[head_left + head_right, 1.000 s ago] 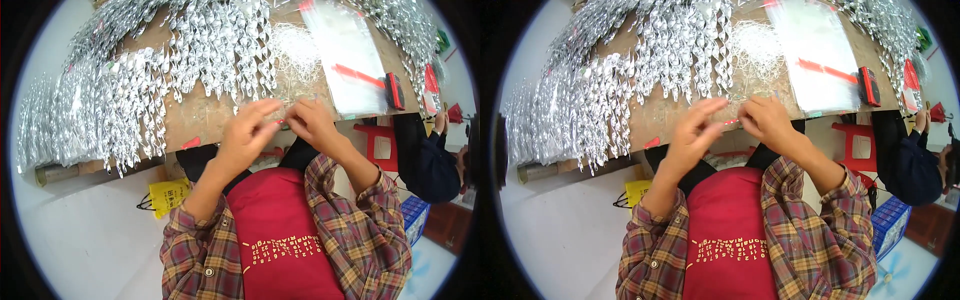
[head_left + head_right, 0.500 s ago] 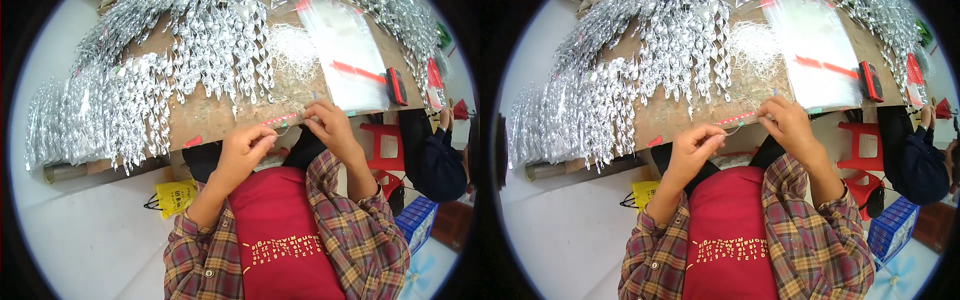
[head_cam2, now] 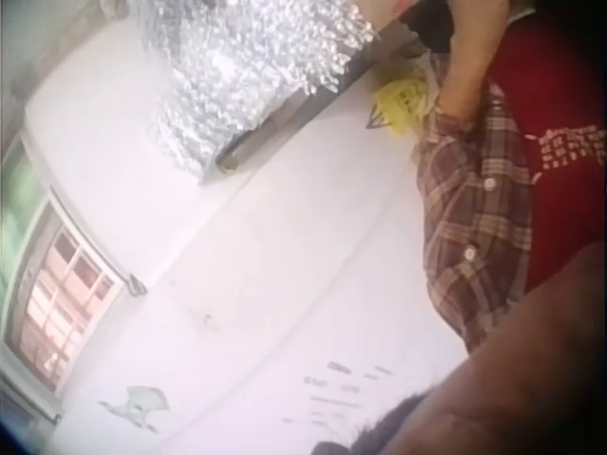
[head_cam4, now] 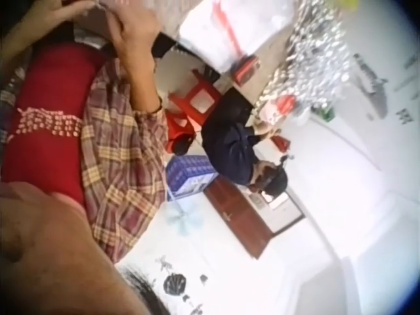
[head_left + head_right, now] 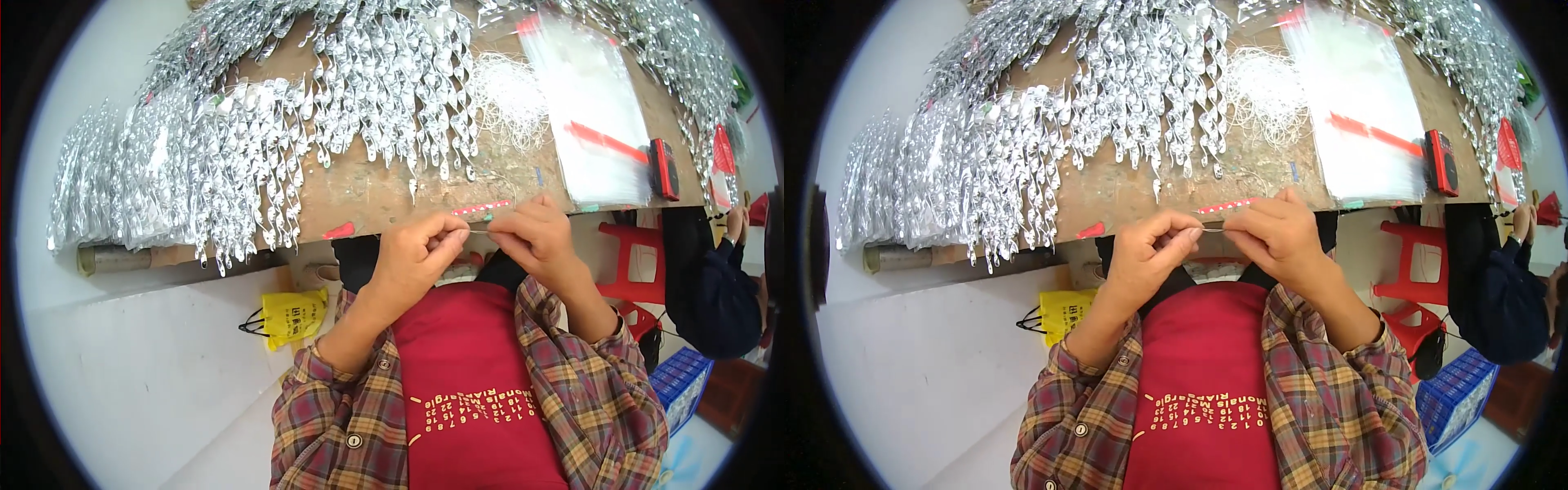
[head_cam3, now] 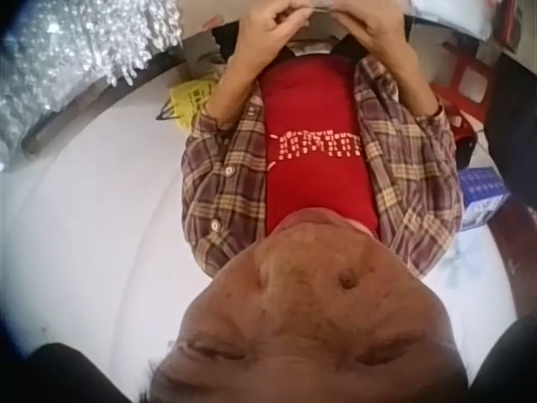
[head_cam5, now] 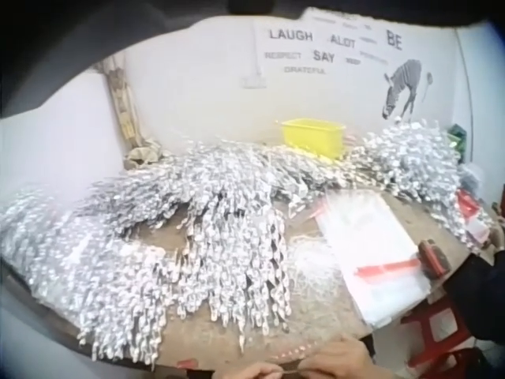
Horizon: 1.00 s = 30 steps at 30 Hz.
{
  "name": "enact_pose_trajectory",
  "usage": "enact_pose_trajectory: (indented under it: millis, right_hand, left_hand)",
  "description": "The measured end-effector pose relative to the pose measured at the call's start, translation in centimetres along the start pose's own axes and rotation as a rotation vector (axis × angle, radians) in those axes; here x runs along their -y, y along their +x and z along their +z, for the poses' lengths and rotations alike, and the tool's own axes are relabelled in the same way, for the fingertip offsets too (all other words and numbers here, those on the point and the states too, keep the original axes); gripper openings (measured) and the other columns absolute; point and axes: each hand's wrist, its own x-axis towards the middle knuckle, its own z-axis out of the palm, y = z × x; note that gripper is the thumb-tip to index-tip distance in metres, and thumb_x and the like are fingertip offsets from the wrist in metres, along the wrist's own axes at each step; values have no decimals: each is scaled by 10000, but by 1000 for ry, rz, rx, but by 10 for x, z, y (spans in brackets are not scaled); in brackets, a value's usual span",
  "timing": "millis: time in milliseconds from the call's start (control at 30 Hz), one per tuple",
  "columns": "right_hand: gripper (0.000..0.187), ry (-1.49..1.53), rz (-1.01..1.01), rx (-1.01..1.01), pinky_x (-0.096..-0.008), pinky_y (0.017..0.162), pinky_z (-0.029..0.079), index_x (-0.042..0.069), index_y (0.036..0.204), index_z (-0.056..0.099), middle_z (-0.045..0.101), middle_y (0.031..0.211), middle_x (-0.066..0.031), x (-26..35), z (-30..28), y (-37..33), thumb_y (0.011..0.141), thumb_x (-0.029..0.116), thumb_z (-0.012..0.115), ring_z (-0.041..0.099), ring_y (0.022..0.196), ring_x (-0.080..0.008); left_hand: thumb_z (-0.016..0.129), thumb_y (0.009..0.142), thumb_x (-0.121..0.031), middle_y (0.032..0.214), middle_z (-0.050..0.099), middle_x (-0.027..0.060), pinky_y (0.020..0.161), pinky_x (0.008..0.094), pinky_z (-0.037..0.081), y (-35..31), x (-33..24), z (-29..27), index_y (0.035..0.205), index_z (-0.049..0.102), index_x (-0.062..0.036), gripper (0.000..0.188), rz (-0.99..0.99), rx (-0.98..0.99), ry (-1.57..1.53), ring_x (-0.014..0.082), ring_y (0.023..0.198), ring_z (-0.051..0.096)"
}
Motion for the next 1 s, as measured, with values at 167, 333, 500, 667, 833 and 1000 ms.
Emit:
enact_pose_trajectory:
  millis: [167, 333, 500, 667, 833, 1000]
  right_hand:
    - [59, 215, 304, -119, -224, 502, 335, 42, 825, 638, 543, 642, -17, -14, -1, -15, 769, 26, 644, 465, 523, -80]
    - [37, 465, 495, -117, -202, 507, 342, 14, 831, 637, 548, 688, 0, -6, -3, -13, 796, 25, 633, 437, 548, -41]
    - [66, 563, 454, -100, -201, 491, 376, 14, 832, 645, 571, 628, -5, 9, 6, -11, 802, 72, 641, 500, 529, -52]
    - [75, 577, 471, -28, -191, 536, 358, 8, 862, 639, 562, 660, 10, 1, 8, -16, 802, 52, 638, 466, 586, -36]
    - [82, 737, 621, -106, -205, 492, 349, 20, 848, 646, 526, 590, 12, -5, 10, -20, 806, 90, 637, 455, 534, -36]
    - [77, 671, 564, -85, -188, 523, 359, 12, 860, 637, 543, 647, 27, -5, 4, -20, 820, 77, 629, 467, 587, -30]
  left_hand:
    - [590, 831, -186, 751, 637, 110, 591, 295, 454, 43, 2, -51, 912, 642, -34, 180, 125, -306, 455, 168, 618, 576]
    - [598, 804, -217, 811, 648, 132, 638, 335, 466, 148, 10, -130, 974, 640, -25, 260, 310, -652, 580, 243, 657, 602]
    - [605, 786, -294, 836, 666, 163, 702, 363, 478, 229, 37, -165, 938, 668, -30, 311, 275, -725, 937, 263, 780, 646]
    - [573, 770, -259, 811, 644, 168, 704, 422, 468, 256, 48, -157, 791, 649, -48, 226, 76, -581, 909, 336, 790, 614]
    - [565, 771, -226, 792, 656, 127, 692, 406, 470, 251, 46, -145, 835, 640, -69, 185, 88, -610, 856, 317, 778, 619]
    - [598, 783, -208, 838, 650, 97, 646, 339, 454, 232, 55, -156, 1017, 604, -40, 287, 168, -736, 880, 221, 709, 608]
